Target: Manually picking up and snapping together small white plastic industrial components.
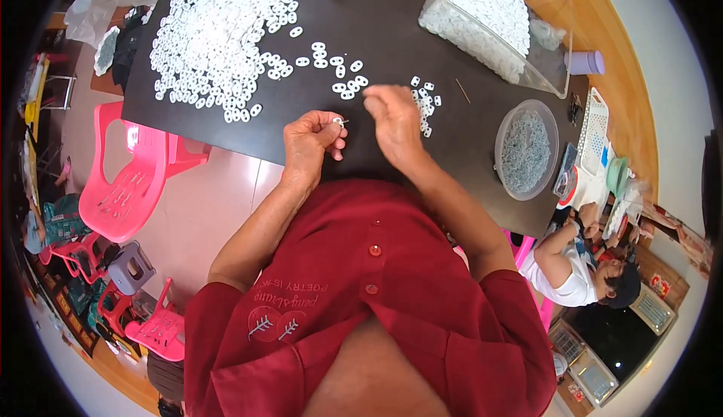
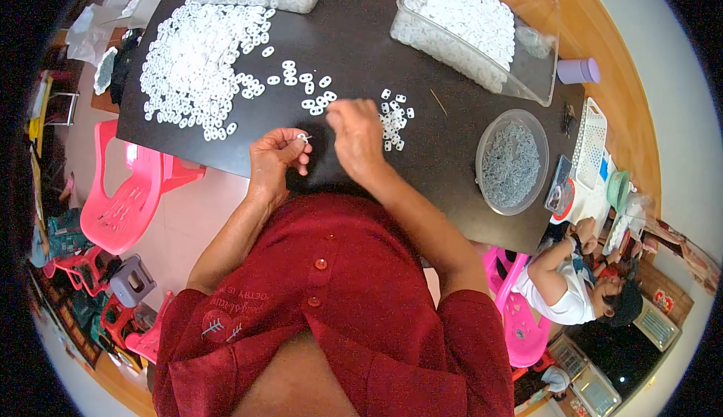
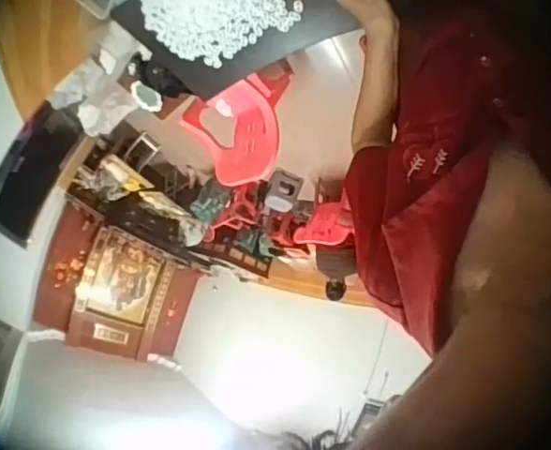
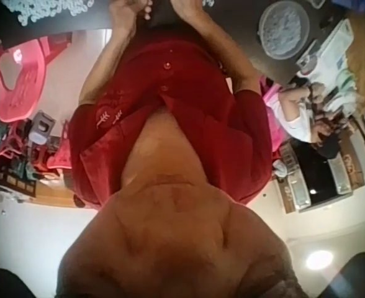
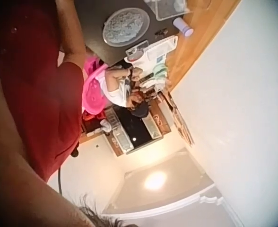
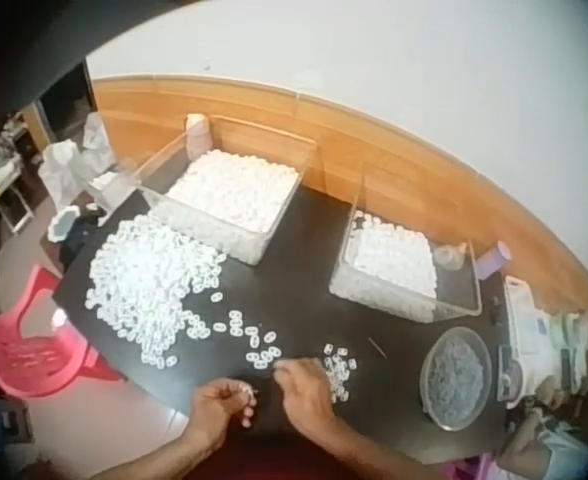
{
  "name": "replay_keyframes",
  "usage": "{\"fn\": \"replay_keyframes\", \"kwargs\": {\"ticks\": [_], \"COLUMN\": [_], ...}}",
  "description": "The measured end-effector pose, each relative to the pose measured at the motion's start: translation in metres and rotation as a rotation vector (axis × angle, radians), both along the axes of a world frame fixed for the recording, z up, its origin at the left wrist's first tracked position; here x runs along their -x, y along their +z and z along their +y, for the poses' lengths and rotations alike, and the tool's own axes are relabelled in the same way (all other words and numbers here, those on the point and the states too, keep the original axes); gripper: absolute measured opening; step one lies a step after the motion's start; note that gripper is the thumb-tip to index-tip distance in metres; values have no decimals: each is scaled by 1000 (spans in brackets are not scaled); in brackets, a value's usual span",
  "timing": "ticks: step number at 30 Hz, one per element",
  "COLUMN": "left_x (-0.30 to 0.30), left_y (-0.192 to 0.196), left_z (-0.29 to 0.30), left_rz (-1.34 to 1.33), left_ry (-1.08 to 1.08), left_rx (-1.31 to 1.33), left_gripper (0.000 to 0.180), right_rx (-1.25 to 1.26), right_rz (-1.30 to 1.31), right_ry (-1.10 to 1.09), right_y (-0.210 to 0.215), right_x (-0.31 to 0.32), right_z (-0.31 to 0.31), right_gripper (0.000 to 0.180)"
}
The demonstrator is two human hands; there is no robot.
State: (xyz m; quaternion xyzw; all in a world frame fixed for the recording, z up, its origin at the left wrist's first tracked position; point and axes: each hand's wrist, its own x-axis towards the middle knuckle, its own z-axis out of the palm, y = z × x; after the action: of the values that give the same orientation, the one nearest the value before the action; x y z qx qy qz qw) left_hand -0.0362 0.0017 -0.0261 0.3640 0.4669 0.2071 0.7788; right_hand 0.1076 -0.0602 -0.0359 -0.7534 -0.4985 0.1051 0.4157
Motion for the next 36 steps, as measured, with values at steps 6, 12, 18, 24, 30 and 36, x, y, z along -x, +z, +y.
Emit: {"fn": "replay_keyframes", "kwargs": {"ticks": [6,12,18,24,30,36], "left_x": [-2,0,-1,-14,-29,-29], "left_y": [4,2,4,10,15,12], "left_z": [6,7,11,21,16,18], "left_rz": [-30,-23,-29,-51,-3,-152], "left_ry": [26,6,17,45,-90,-3], "left_rx": [-7,-3,-8,-190,-422,-189], "left_gripper": [5,7,8,9,11,12], "right_rx": [92,144,74,219,374,184], "right_rz": [-356,-399,-212,135,424,900], "right_ry": [-21,22,8,124,189,15], "right_y": [-23,-38,-26,16,24,27], "right_x": [-23,-22,-22,-11,-16,-14], "right_z": [25,31,27,6,3,0], "right_gripper": [19,12,10,10,8,12]}}
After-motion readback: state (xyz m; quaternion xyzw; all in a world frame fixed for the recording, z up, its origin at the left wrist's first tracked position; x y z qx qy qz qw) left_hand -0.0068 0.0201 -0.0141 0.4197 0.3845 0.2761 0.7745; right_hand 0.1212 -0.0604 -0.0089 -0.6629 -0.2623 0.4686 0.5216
